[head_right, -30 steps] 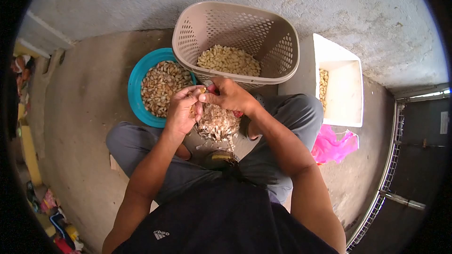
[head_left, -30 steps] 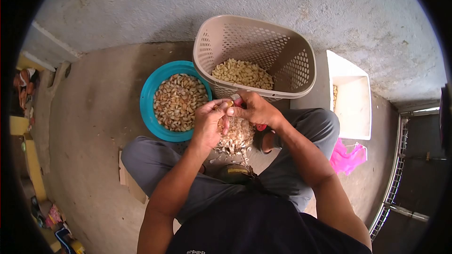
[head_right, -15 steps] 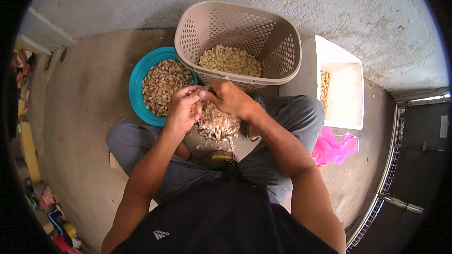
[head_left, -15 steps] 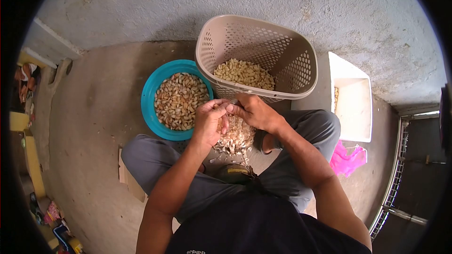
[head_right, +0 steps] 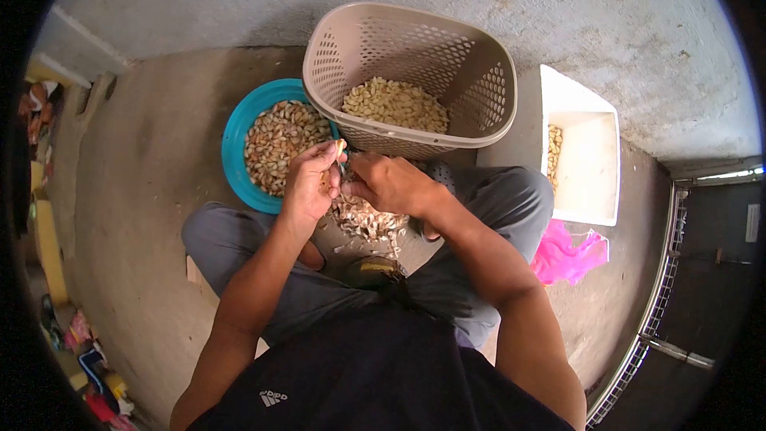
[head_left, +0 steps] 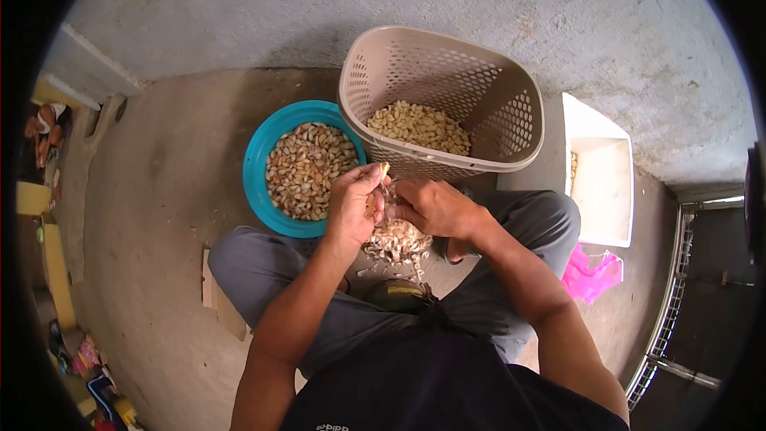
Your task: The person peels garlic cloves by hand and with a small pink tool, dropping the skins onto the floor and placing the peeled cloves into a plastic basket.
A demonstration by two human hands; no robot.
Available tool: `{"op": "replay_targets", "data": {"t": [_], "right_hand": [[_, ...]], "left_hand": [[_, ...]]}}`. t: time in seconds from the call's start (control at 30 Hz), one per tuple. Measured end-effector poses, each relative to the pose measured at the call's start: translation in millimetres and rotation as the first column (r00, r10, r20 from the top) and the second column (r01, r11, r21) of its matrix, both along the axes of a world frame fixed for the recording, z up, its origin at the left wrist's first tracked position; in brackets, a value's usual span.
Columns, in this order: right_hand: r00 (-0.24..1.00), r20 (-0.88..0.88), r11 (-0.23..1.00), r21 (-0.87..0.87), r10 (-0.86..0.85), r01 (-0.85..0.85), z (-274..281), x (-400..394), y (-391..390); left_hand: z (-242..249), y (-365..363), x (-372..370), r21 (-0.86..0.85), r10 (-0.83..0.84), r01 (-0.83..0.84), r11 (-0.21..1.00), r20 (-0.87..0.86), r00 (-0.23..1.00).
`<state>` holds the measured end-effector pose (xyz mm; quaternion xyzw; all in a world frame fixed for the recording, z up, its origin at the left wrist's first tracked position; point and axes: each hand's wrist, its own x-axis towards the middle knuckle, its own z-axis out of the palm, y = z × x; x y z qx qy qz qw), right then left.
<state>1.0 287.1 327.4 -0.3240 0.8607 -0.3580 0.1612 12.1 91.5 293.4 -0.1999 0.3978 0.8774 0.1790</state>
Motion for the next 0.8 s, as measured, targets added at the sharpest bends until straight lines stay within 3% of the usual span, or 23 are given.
{"op": "replay_targets", "data": {"t": [0.07,0.17,0.2,0.3,0.33,0.43,0.53,0.63,0.73,0.8], "right_hand": [[0.999,0.037,1.0,-0.01,0.026,-0.026,-2.4,0.0,9.2],[0.972,0.235,0.997,0.057,0.032,-0.046,-5.9,-14.1,22.5],[0.987,0.157,0.999,0.04,0.029,-0.036,-4.8,-20.2,20.0],[0.783,0.579,0.879,-0.224,-0.227,0.421,12.5,-17.2,19.4],[0.787,0.594,0.804,-0.382,-0.164,0.456,5.9,-17.8,16.5],[0.848,0.517,0.798,-0.459,-0.117,0.39,-0.5,-19.4,10.3],[0.8,0.569,0.85,-0.313,-0.189,0.424,7.1,-20.4,11.0],[0.775,0.574,0.815,-0.297,-0.264,0.498,-1.2,-22.5,12.3],[0.921,0.103,0.886,-0.254,-0.375,0.389,-10.0,-21.0,8.8],[0.927,0.044,0.894,-0.252,-0.372,0.37,-6.1,-17.2,6.8]], "left_hand": [[-1.3,-2.6,-1.7,0.001,-0.051,0.052,0.999,-0.024,0.998],[-4.0,-3.1,-2.0,0.019,-0.089,0.09,0.996,-0.044,0.995],[-5.6,-2.7,-2.1,0.03,-0.099,0.101,0.994,-0.05,0.994],[-9.3,0.2,-1.5,0.067,-0.115,0.118,0.991,-0.048,0.992],[-9.9,0.7,-1.1,0.078,-0.118,0.121,0.99,-0.044,0.992],[-10.9,2.6,-0.2,0.09,-0.148,0.152,0.984,-0.049,0.988],[-8.7,5.9,1.1,0.045,-0.162,0.164,0.985,-0.051,0.985],[-5.0,7.9,2.1,0.006,-0.142,0.142,0.99,-0.047,0.989],[0.0,8.5,0.9,-0.108,-0.169,0.158,0.981,-0.102,0.98],[2.8,10.2,1.9,-0.174,-0.188,0.165,0.971,-0.123,0.974]]}}
